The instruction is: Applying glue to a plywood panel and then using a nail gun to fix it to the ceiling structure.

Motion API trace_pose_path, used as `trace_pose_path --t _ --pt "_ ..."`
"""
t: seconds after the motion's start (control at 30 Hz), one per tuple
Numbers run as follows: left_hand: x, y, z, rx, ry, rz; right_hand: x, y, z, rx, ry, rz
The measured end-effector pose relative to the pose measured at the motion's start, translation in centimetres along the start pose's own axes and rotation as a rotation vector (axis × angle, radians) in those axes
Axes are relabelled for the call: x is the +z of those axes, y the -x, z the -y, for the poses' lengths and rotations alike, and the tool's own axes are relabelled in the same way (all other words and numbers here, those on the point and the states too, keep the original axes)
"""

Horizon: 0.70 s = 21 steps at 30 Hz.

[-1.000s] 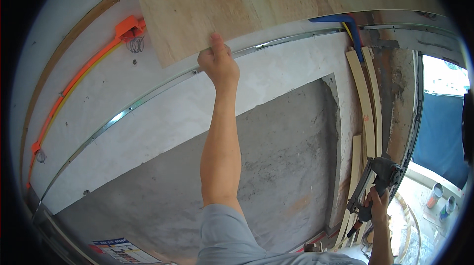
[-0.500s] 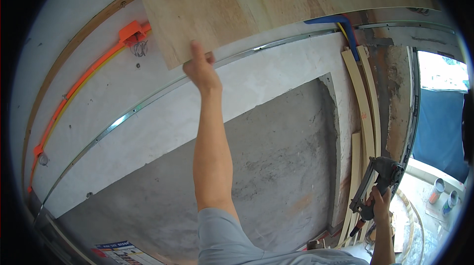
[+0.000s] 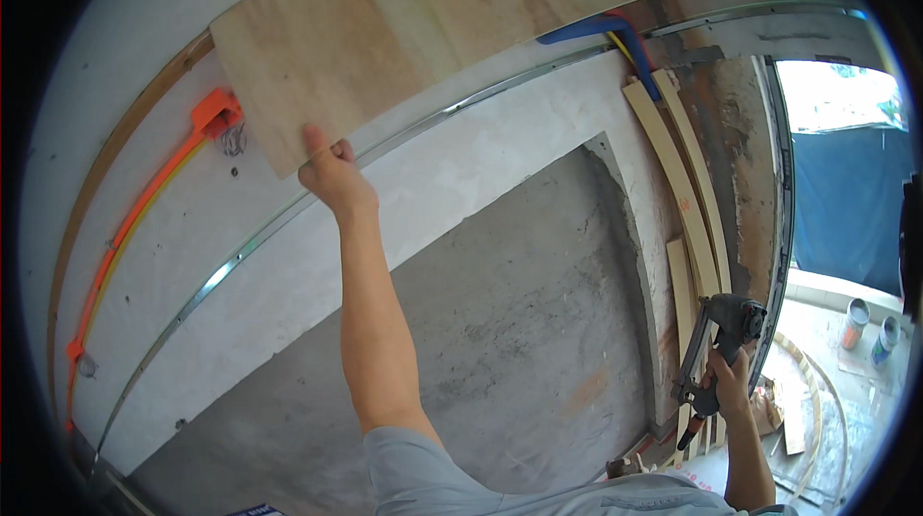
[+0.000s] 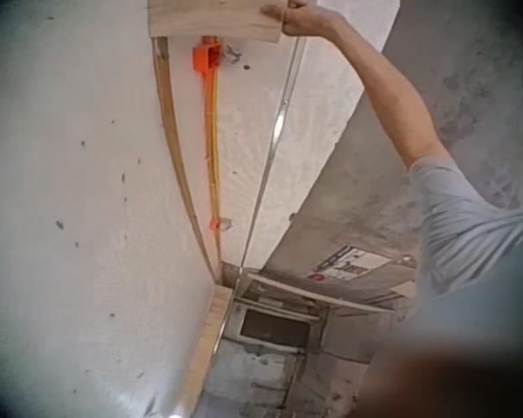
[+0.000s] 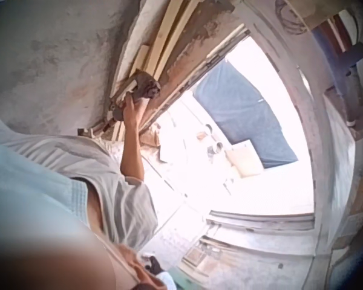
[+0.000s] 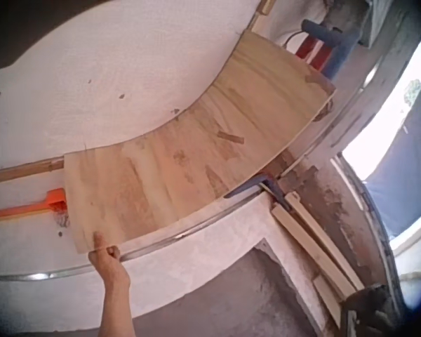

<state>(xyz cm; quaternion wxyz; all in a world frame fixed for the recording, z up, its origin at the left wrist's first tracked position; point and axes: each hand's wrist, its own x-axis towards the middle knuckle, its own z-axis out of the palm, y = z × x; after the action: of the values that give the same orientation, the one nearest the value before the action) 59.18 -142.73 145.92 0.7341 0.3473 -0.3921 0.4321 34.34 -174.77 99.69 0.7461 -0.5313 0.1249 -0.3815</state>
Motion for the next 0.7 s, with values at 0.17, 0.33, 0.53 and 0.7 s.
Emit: trace_pose_path --t 0.17,0.33,0.53,0.7 --pt "1.0 2.3 2.8 0.079 -0.165 0.164 -1.8 -0.3 0.3 0.028 -0.025 -0.023" --pt "3.1 4.6 5.1 -0.038 -0.109 0.358 -2.1 -0.2 0.1 0.002 0.004 -0.034" --pt "4.7 3.1 3.6 -0.043 -0.010 0.223 -3.6 0.3 -0.8 0.028 -0.060 -0.050" --pt "1.7 0.8 0.3 0.034 -0.033 -0.015 -3.7 0.2 -1.2 0.032 -0.069 -0.126"
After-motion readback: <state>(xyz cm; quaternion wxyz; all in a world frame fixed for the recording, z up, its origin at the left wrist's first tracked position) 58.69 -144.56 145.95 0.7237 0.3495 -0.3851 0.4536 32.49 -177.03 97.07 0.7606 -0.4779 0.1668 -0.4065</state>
